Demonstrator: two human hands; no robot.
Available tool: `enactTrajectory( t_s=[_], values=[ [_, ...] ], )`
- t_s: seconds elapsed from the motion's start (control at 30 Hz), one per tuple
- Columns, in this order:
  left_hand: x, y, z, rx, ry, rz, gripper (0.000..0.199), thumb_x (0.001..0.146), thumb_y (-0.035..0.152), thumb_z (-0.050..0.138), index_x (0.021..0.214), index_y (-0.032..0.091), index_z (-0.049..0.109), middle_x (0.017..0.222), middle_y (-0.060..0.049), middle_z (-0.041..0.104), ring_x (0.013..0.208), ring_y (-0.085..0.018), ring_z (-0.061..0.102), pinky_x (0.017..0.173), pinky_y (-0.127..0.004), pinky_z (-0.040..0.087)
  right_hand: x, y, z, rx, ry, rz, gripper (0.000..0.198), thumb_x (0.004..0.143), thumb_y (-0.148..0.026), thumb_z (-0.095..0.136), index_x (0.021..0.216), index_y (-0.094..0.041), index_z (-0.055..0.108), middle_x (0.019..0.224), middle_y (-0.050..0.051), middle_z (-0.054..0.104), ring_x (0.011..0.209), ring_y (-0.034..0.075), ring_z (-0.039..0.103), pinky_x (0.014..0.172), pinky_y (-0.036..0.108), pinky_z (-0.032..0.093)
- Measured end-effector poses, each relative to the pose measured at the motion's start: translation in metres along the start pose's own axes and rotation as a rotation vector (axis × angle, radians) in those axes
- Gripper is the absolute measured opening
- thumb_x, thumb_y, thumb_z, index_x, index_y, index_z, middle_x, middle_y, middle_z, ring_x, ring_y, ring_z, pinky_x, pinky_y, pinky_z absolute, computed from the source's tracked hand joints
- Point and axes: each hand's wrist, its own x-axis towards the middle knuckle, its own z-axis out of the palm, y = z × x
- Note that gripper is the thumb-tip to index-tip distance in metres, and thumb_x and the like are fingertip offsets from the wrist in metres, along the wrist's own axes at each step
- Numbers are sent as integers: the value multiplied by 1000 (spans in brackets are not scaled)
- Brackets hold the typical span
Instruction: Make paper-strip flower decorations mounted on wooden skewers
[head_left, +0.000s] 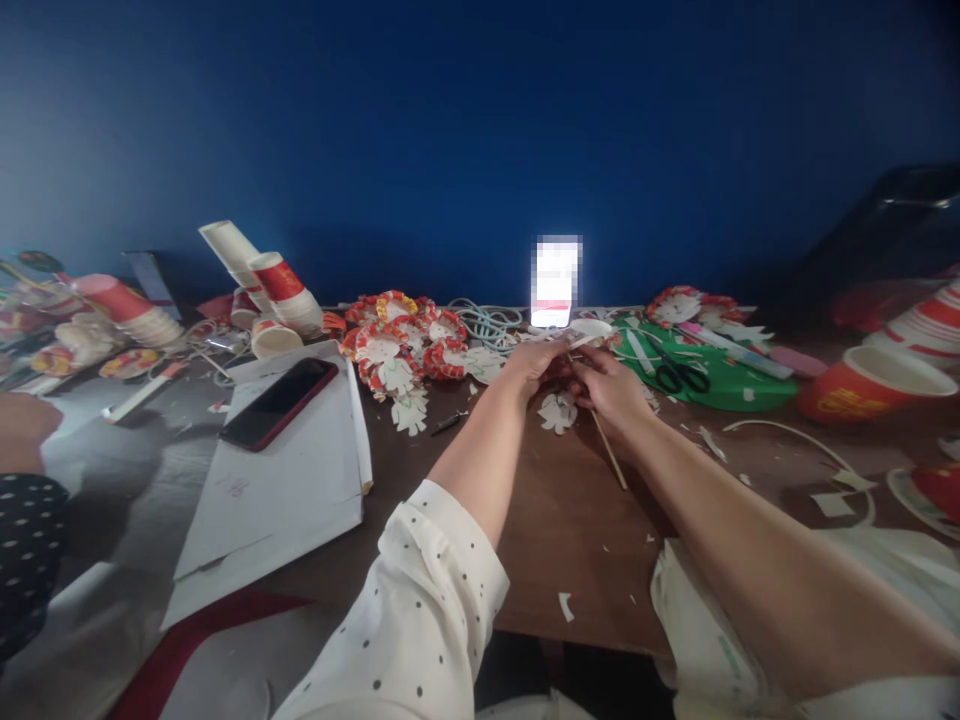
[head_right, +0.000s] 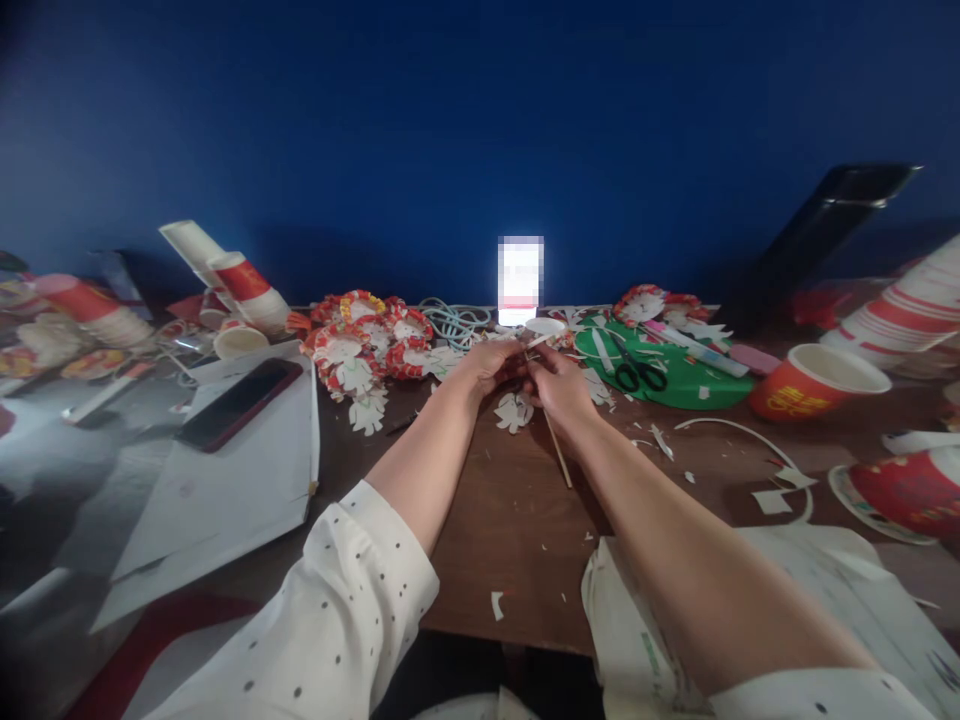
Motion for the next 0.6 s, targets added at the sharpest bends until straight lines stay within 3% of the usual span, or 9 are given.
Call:
enactTrajectory(
  t_s=[0.37,0.6],
  values=[
    [-8,4,3,-13,-12,2,20,79,9,73,64,14,61,53,2,58,48,-8,53,59,-24,49,-1,-2,0,93,-32,22,37,73,-21,65,110,-23,68,70,-2,61,51,10,46,41,20,26],
    [-8,2,3,5,-14,31,21,76,20,80,66,14,63,53,2,57,48,-8,52,56,-22,47,1,3,-1,120,-34,18,45,72,-21,67,116,-22,67,63,-3,59,48,10,47,41,19,27]
  ],
)
